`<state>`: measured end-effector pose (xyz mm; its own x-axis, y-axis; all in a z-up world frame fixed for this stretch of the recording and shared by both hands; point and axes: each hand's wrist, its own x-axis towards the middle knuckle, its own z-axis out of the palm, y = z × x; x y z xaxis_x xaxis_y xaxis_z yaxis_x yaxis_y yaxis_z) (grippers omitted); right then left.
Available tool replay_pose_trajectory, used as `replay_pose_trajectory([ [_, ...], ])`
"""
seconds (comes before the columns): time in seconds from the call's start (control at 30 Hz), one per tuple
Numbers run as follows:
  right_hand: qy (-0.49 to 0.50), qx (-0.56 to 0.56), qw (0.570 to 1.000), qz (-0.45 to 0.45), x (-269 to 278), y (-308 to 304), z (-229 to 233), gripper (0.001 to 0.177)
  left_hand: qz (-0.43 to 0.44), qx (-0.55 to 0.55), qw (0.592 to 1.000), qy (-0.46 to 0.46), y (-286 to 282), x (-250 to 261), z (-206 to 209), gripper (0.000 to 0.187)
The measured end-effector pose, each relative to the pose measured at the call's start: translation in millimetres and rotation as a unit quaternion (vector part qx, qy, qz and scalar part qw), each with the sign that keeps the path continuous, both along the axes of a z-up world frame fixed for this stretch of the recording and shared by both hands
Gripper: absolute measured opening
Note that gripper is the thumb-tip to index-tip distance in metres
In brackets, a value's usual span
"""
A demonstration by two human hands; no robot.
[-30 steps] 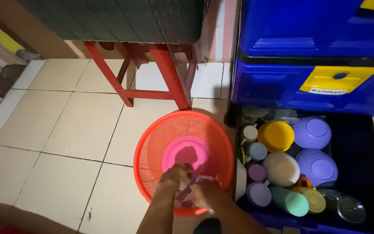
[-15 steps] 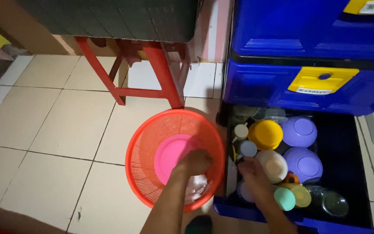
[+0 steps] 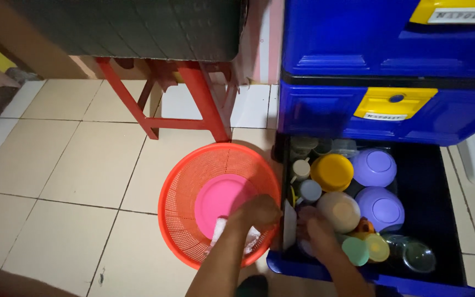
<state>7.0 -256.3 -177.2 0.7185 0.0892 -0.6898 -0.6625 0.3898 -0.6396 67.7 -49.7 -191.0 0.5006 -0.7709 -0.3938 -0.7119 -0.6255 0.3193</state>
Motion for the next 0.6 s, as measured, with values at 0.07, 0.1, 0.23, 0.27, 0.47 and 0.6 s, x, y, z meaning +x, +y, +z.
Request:
replay_pose_trajectory([
  [0.07,-0.035,0.051,0.998,0.010,-0.5,-7.2,-19.6,0.019,-0.039,0.050,0.998,-0.028,-6.7,0.2,0.2,0.012],
  [0.1,-0.069,0.102,0.992,0.020,-0.8,-11.0,-29.7,0.020,-0.077,0.099,0.991,-0.055,-10.2,0.2,0.0,0.008],
  [0.23,-0.006,0.113,0.994,-0.008,2.0,-7.7,-28.0,0.019,-0.053,0.024,0.998,-0.022,-11.9,-1.0,-25.0,0.016],
  [0.27,0.002,0.095,0.995,-0.001,2.6,-7.1,-24.5,0.018,-0.018,0.040,0.999,-0.010,-13.7,-3.2,-25.0,0.016],
  [0.47,-0.067,0.215,0.974,0.009,0.1,-29.6,-90.8,0.019,0.167,0.023,0.980,0.103,-17.8,-11.4,30.0,0.019],
  [0.6,0.058,0.008,0.998,0.003,2.0,-10.9,-6.1,0.009,0.017,0.051,0.998,0.042,-14.8,-6.1,17.1,0.019],
])
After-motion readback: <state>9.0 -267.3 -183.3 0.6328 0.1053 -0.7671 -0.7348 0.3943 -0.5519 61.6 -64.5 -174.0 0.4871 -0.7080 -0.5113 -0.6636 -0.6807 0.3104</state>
